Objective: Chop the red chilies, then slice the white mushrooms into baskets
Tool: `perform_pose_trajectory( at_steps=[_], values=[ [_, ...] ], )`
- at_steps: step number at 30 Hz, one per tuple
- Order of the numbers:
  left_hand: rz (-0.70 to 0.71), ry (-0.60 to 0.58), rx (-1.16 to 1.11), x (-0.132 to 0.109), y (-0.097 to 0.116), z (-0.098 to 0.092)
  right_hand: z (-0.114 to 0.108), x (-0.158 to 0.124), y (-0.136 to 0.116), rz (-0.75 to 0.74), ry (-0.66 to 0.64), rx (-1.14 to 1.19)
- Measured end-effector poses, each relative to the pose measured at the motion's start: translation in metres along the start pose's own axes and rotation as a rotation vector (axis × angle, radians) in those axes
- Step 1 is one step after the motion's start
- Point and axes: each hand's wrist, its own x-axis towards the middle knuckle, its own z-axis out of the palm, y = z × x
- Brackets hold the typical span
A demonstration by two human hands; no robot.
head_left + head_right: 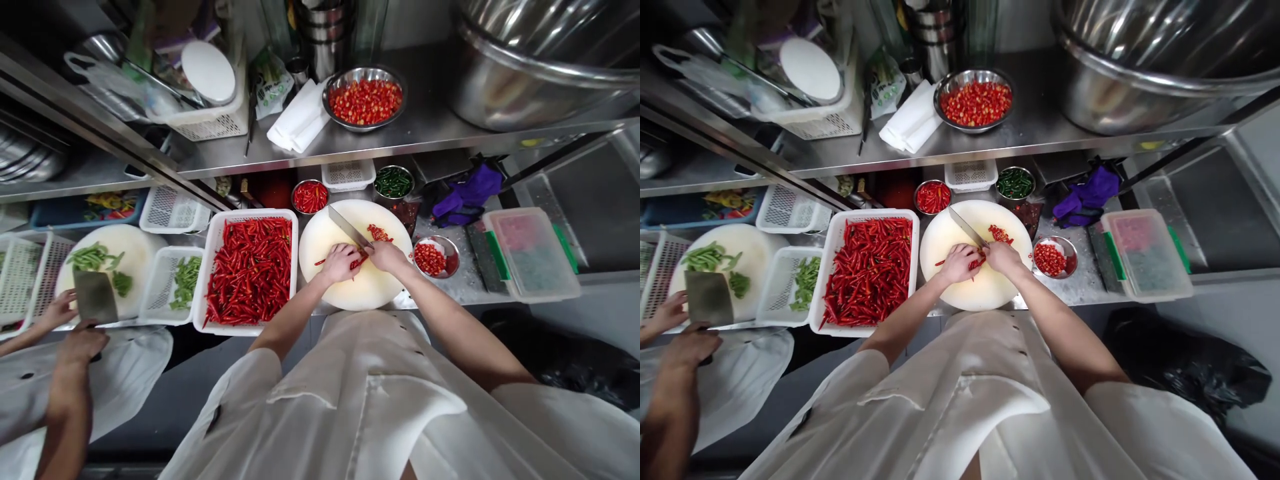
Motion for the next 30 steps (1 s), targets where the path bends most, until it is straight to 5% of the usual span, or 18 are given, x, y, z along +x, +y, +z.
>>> perform_pose_trajectory(
  at_steps=[30],
  values=[
    [-0.017, 0.042, -0.016, -0.027, 0.005, 0.001, 0.016, -0.008, -0.016, 0.018, 0.003, -0.023]
  ],
)
